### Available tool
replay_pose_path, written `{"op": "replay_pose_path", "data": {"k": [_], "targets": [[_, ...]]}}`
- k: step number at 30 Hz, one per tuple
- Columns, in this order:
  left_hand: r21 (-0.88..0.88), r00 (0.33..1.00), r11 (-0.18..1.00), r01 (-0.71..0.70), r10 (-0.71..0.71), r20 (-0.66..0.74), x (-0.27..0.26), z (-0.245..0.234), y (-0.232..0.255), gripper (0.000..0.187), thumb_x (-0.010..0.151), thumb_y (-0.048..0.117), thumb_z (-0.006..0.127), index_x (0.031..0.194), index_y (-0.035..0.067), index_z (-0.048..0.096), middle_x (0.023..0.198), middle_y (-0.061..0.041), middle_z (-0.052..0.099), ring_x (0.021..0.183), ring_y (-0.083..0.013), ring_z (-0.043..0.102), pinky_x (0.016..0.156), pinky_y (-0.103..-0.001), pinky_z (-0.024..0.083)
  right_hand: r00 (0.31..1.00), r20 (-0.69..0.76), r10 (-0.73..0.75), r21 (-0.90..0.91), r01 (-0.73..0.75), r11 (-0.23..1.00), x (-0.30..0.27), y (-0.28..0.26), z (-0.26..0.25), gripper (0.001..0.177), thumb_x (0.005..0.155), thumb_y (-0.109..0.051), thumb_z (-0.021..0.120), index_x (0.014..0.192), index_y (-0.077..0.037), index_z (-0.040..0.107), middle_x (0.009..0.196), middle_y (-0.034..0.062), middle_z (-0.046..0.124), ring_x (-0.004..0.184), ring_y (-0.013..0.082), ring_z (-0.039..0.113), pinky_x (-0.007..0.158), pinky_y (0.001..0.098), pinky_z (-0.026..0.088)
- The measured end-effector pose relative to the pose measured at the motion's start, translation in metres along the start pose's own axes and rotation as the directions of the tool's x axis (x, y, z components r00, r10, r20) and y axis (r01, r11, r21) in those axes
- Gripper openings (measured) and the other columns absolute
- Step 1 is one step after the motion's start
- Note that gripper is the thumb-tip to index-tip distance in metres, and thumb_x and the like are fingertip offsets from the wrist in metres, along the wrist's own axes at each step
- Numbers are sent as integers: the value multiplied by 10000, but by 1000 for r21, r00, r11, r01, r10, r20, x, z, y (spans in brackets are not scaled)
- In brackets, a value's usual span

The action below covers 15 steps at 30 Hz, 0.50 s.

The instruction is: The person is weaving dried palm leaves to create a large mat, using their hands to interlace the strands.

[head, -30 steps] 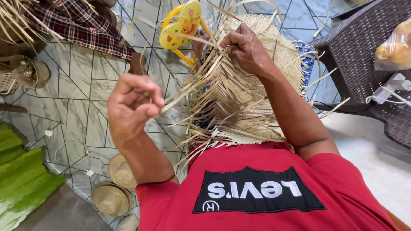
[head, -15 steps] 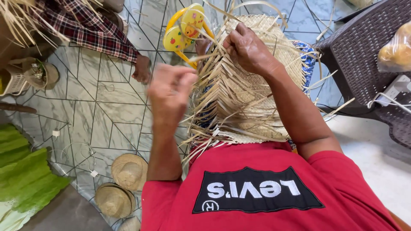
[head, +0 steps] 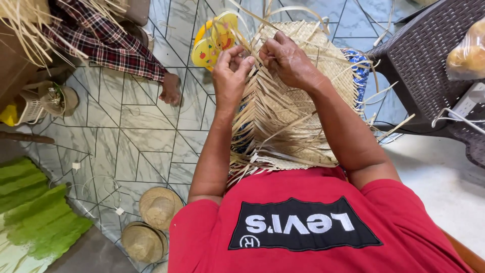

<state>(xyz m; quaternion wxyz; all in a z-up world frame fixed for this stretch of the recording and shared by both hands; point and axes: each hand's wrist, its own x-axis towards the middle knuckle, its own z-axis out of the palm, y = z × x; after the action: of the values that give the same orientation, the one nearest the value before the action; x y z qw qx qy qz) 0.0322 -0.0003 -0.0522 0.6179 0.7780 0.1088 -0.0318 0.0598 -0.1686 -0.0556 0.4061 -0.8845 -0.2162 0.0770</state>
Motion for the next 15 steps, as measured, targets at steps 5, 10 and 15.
{"op": "replay_pose_path", "data": {"k": [5,10,15], "targets": [[-402,1000,915,3,-3,1,6,-1,8,100,798,17,697,873,30,633,731,-15,646,617,-51,569,558,-150,492,999,39,36,112,-40,993,2,4,-1,51,945,-40,566,936,-83,592,845,56,398,628,161,485,533,311,455],[-173,967,954,-243,252,29,17,2,17,111,791,101,701,757,23,630,602,37,540,518,-50,431,463,-178,359,999,-9,51,365,-44,930,2,6,0,85,950,-8,545,912,-49,608,859,24,403,673,121,451,568,240,430],[-151,963,951,-271,269,-31,26,9,15,104,789,83,697,752,43,608,614,42,536,535,-48,451,488,-182,387,997,36,70,497,-78,864,0,10,1,114,958,35,502,904,-39,569,882,37,377,653,121,475,554,235,454]]}}
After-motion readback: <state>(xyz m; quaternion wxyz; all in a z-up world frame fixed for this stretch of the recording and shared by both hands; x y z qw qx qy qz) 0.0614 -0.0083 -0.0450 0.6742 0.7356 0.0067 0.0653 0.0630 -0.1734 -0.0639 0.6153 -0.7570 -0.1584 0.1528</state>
